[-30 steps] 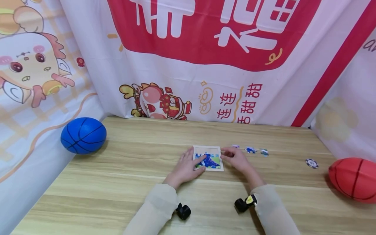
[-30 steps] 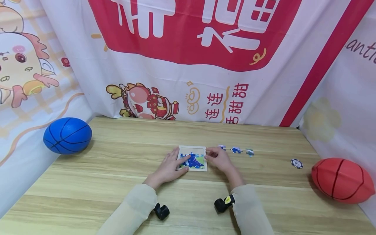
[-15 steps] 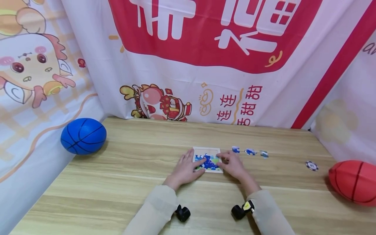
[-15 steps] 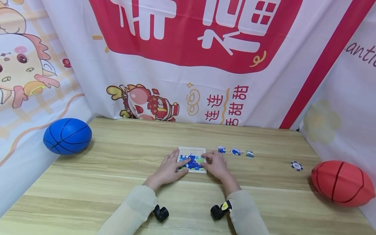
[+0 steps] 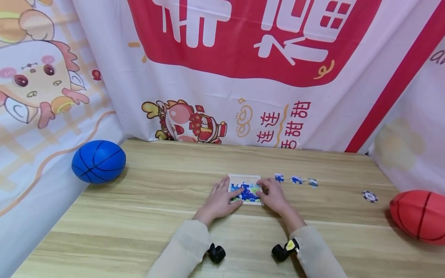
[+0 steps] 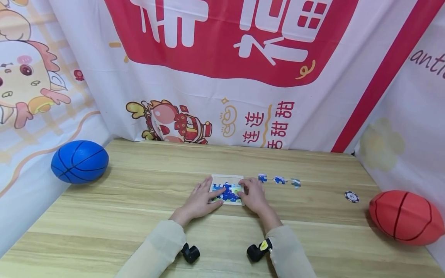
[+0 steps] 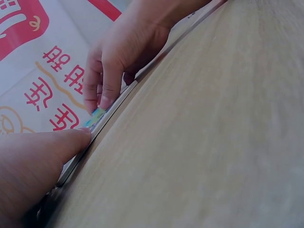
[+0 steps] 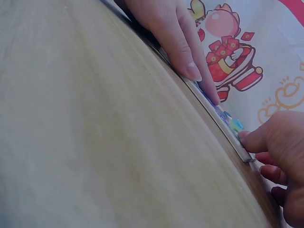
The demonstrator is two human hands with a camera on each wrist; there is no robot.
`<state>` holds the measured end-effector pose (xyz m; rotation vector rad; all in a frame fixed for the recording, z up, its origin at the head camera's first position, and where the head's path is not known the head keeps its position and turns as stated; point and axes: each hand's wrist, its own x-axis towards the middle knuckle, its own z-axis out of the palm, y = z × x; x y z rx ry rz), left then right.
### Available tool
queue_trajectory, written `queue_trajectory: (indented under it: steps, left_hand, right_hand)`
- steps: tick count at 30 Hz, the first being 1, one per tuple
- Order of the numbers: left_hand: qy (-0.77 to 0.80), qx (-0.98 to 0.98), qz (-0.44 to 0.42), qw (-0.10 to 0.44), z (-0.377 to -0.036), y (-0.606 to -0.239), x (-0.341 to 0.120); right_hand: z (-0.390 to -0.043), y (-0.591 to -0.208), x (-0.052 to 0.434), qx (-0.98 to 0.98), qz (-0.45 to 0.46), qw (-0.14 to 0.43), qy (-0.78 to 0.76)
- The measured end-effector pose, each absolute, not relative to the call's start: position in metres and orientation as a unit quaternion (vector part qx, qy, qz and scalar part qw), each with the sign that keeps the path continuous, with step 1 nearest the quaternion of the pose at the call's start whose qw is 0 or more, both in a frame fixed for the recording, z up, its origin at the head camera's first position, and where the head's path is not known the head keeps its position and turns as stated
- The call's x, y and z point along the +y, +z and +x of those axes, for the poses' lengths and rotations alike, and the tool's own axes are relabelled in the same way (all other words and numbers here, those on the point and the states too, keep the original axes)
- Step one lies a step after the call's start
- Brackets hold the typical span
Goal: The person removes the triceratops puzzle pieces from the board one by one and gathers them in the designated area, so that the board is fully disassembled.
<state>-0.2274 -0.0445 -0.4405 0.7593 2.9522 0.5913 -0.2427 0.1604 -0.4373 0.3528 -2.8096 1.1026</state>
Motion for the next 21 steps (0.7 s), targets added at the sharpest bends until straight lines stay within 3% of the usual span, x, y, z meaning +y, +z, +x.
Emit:
queue_trajectory:
  steps: [7, 21]
  left_hand:
    - [0.194, 0.950, 0.245, 0.018, -0.2271, -0.4412, -0.0455]
    - [0.194, 0.949, 0.247, 0.011, -0.2270, -0.4408, -0.0455]
  right_hand:
    - [-0.2426, -0.4396, 0.1594, -0.889, 0.126, 0.055, 0.437]
    - [-0.2440, -0.4406, 0.1612, -0.890, 0.107, 0.039, 0.441]
